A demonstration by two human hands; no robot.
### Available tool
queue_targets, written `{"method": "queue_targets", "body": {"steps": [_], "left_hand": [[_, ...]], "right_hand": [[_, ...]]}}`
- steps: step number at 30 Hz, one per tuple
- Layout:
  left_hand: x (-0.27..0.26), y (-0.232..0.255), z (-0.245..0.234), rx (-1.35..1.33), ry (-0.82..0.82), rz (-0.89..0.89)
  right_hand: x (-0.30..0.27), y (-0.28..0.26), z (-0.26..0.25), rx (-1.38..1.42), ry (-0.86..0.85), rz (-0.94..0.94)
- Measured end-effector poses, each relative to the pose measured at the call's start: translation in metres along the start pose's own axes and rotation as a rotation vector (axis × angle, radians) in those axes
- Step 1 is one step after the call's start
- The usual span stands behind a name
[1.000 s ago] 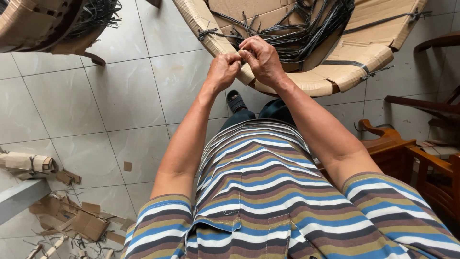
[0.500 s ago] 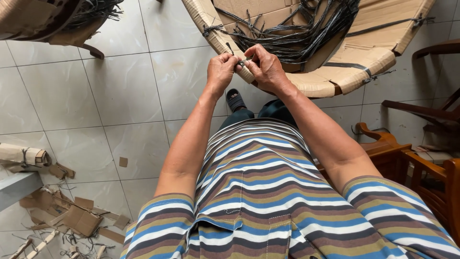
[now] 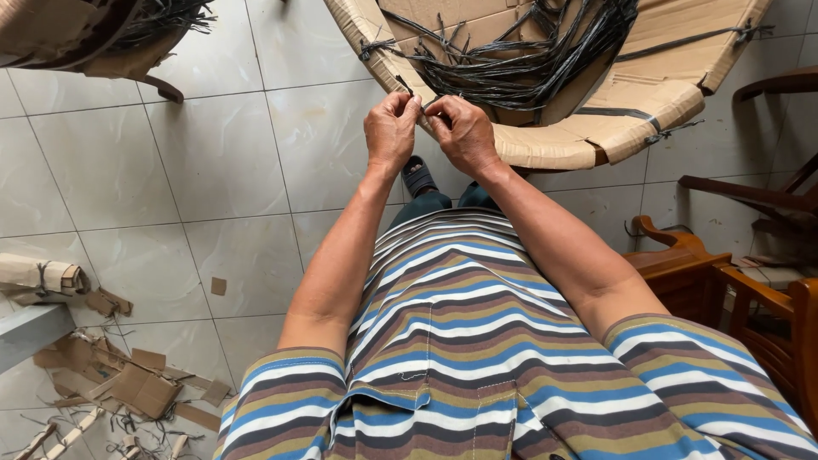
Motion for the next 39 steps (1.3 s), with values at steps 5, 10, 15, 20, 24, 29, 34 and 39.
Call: {"method": "queue_targets", "body": {"steps": [5, 10, 15, 20, 24, 29, 34, 39], "left_hand": [[-0.002, 0.008, -0.006, 0.025, 0.01, 0.038], [0.003, -0.015, 0.006, -0.316, -0.09, -0.054], [0.001, -0.014, 0.002, -0.318, -0.083, -0.061], [0.002, -0.018, 0.005, -0.227, -0.06, -0.016], [0.001, -0.019, 0.007, -0.116, -0.014, 0.021], [-0.002, -0.019, 0.009, -0.051, 0.02, 0.035], [0.003, -0.027, 0.01, 0.029, 0.032, 0.024], [0.004, -0.031, 0.011, 0.05, 0.039, 0.017]], "right_hand": [[0.0, -0.002, 0.004, -0.055, -0.002, -0.049], [0.002, -0.001, 0.006, -0.024, -0.037, -0.012], [0.005, -0.002, 0.005, -0.012, -0.066, 0.061], [0.009, -0.006, 0.001, 0.02, -0.119, 0.102], [0.011, 0.005, 0.006, 0.062, -0.171, 0.169], [0.012, 0.008, 0.008, 0.087, -0.212, 0.221], [0.011, 0.023, 0.013, 0.035, -0.215, 0.225], [0.01, 0.016, 0.01, 0.042, -0.202, 0.205]]}}
Point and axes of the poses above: each hand's wrist, its own x-axis towards the middle knuckle, its own z-axis out of the palm, y = z × x, the point moved 6 cm from there along x, towards the middle knuckle, and after that the axes turned 15 degrees about y, right-handed, at the moved point
